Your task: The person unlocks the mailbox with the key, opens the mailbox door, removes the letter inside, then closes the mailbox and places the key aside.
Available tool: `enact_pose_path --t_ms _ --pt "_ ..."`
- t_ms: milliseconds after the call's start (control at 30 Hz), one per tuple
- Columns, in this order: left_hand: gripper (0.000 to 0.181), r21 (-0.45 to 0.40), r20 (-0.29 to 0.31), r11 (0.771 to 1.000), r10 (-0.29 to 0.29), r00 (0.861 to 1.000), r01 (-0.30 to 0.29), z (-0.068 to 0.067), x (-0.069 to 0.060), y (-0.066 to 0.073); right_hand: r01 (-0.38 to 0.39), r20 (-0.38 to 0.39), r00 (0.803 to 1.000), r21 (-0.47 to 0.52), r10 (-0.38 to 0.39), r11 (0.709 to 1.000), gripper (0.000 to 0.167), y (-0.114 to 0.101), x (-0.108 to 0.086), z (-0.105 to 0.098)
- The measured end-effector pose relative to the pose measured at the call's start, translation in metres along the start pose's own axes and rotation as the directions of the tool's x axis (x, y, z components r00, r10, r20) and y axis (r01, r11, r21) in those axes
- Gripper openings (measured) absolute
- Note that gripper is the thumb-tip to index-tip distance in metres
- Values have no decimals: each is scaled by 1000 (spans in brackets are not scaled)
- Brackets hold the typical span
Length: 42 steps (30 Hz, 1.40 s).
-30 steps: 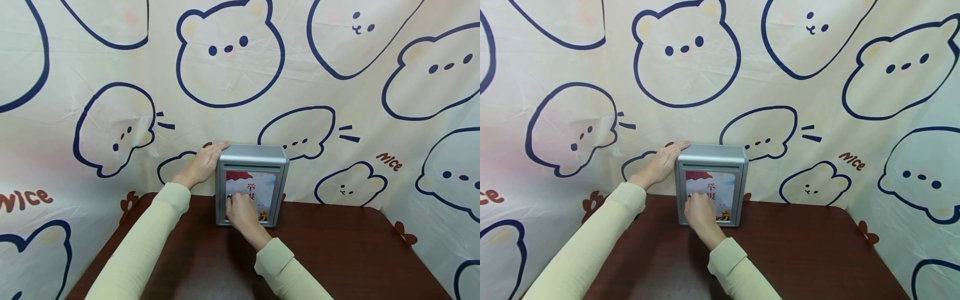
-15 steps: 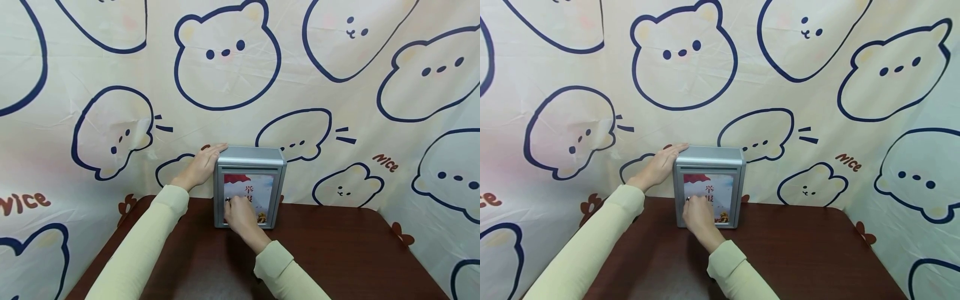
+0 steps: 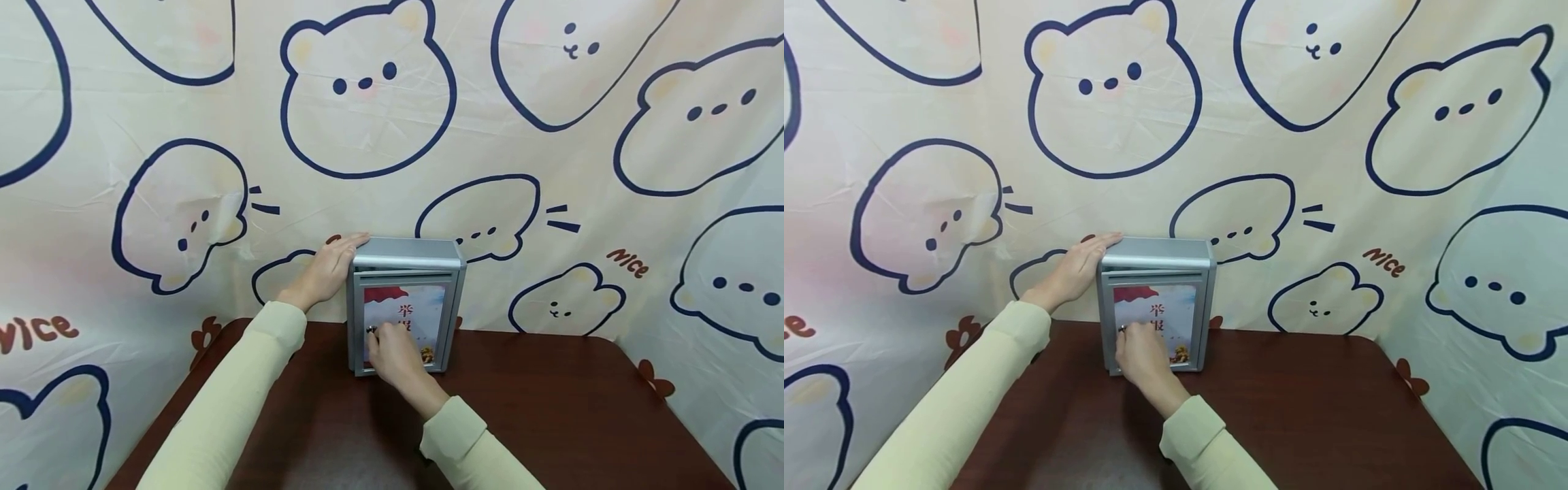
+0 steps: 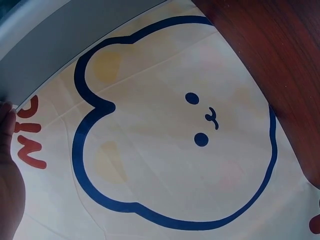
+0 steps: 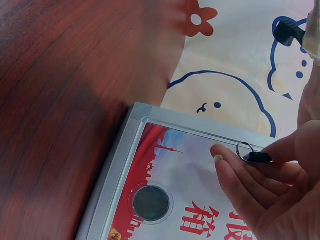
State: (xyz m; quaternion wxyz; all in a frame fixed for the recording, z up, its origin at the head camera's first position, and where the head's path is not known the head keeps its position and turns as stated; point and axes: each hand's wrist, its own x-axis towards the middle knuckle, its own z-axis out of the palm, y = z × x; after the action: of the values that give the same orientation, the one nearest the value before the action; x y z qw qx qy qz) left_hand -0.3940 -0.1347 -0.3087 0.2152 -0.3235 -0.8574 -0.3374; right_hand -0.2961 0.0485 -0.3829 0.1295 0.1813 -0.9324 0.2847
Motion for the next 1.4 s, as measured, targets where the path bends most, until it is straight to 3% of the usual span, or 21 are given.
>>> enact_pose_path --t_ms 667,1033,1400 --pt "51 10 -4 1000 3 1000 -2 1 0 -2 32 39 999 38 -34 999 53 4 -21 -10" --pt "51 6 -5 1000 -1 1000 1 0 0 1 10 84 996 58 -15 998 50 5 -25 -13" --pt "52 2 8 1000 0 1000 0 -2 -1 1 62 95 993 75 -69 995 50 11 -37 -20"
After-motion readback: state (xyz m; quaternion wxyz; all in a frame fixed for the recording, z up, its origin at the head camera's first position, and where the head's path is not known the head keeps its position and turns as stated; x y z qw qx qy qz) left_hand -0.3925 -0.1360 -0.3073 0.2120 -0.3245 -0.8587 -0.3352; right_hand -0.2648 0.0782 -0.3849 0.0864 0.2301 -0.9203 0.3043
